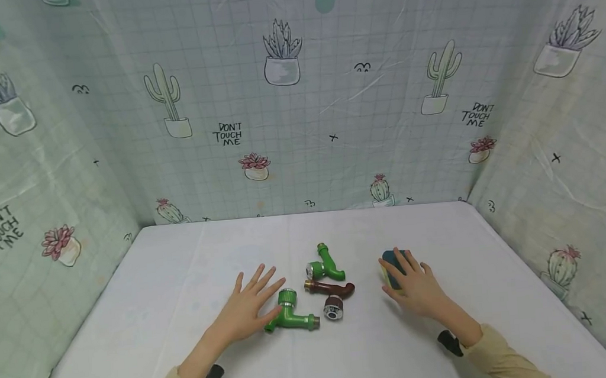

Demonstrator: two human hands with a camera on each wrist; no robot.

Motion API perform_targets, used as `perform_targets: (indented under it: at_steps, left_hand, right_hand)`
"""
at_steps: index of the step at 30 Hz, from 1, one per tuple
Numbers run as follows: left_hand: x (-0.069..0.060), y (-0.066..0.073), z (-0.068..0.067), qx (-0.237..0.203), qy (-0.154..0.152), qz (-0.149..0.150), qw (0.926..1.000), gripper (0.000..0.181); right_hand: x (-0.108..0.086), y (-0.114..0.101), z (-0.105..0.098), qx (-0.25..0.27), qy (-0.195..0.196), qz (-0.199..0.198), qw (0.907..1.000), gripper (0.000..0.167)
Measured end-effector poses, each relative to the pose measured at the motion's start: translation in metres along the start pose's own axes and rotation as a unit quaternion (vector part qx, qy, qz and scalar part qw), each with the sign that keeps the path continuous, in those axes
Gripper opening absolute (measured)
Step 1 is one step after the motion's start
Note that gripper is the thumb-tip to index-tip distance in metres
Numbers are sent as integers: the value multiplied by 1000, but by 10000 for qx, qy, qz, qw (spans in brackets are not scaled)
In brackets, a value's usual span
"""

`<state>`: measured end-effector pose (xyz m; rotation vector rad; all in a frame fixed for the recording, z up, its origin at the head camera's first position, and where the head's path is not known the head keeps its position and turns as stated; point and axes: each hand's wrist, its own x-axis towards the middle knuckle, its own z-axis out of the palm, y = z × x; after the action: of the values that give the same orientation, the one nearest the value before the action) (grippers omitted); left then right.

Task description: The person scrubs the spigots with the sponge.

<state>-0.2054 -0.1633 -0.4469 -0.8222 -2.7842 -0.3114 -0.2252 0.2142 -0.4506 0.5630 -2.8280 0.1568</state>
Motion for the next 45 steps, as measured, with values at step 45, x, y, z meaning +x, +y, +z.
perform_targets:
  at_steps: [45]
  left_hand:
    - [11,-17,13,816,-421,1695,9812,98]
  right_hand:
    - [22,14,10,-489,-617,36,9969,61]
